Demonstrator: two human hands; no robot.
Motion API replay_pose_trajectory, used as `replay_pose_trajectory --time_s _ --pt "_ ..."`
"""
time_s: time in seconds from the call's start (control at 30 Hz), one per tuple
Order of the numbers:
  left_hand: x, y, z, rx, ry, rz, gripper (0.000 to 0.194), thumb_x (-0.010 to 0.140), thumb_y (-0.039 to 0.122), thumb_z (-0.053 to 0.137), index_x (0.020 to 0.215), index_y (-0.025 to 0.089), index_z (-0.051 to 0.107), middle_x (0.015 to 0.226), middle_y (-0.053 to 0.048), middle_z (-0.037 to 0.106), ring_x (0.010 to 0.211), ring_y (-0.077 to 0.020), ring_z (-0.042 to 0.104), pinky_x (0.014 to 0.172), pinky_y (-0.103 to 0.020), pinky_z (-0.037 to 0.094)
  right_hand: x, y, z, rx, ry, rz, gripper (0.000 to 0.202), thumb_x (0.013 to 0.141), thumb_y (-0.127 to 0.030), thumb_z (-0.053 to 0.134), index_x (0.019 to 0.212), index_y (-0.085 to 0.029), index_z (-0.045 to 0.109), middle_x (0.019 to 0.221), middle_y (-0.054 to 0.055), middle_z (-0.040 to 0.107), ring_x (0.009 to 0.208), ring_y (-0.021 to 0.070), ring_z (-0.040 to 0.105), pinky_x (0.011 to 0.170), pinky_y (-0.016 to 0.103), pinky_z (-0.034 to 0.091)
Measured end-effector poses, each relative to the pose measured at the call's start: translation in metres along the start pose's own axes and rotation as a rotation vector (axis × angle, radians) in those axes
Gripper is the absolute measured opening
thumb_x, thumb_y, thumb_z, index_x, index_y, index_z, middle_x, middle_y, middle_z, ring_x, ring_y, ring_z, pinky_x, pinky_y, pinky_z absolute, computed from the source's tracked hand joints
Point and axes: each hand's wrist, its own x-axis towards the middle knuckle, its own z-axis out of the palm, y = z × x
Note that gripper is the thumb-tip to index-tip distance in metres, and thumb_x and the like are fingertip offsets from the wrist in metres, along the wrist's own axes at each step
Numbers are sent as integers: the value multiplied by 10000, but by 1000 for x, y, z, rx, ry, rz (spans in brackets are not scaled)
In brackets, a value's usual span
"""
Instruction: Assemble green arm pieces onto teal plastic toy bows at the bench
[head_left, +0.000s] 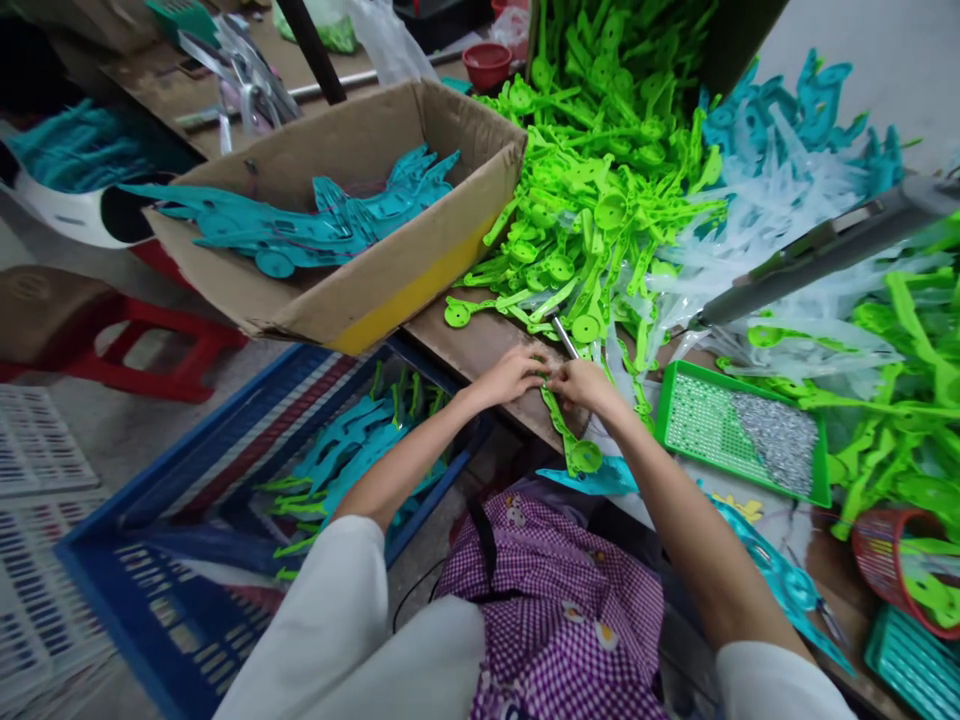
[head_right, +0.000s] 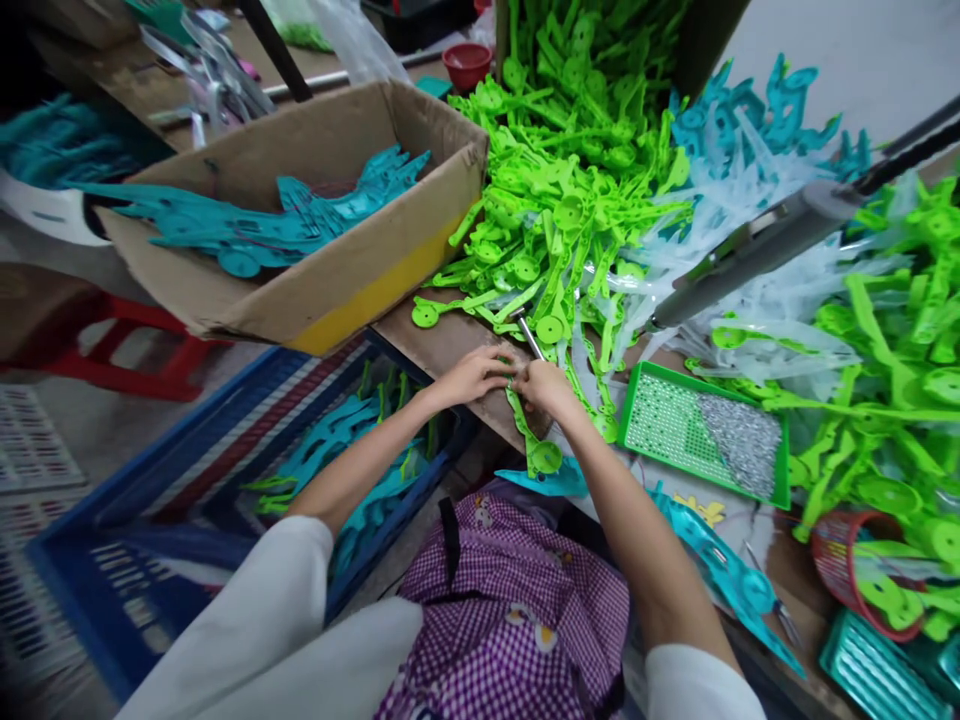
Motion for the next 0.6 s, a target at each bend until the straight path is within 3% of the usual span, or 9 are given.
replay_pose_trajectory --time_s 0.13,0.27,0.37,0.6 --pt "15 -11 -4 -49 -95 14 191 779 254 713 960 194 734 1136 -94 612 1087 -230 576 977 -373 431 -1 1 -1 32 5 9 223 837 -352 600 723 -189 701 507 15 631 670 165 629 619 236 376" --pt "21 -10 -5 -51 -147 -31 149 732 251 747 866 186 736 1102 -78 572 1037 -220 581 951 -355 439 -1 2 0 63 19 14 222 828 -358 611 713 -187 693 491 8 620 639 158 625 610 231 375" --pt "24 -9 -6 -44 -170 -81 167 688 231 769 848 191 737 1090 -66 544 1028 -220 576 953 -355 443 -11 3 5 69 72 24 205 853 -337 576 811 -181 703 551 22 653 686 166 640 643 237 384" --pt "25 -9 -3 -28 -154 -122 174 665 216 767 837 204 740 1089 -53 524 1040 -225 565 997 -382 425 -45 -5 30 167 426 169 318 891 -468 490 983 -232 684 937 69 726 887 221 654 692 275 400"
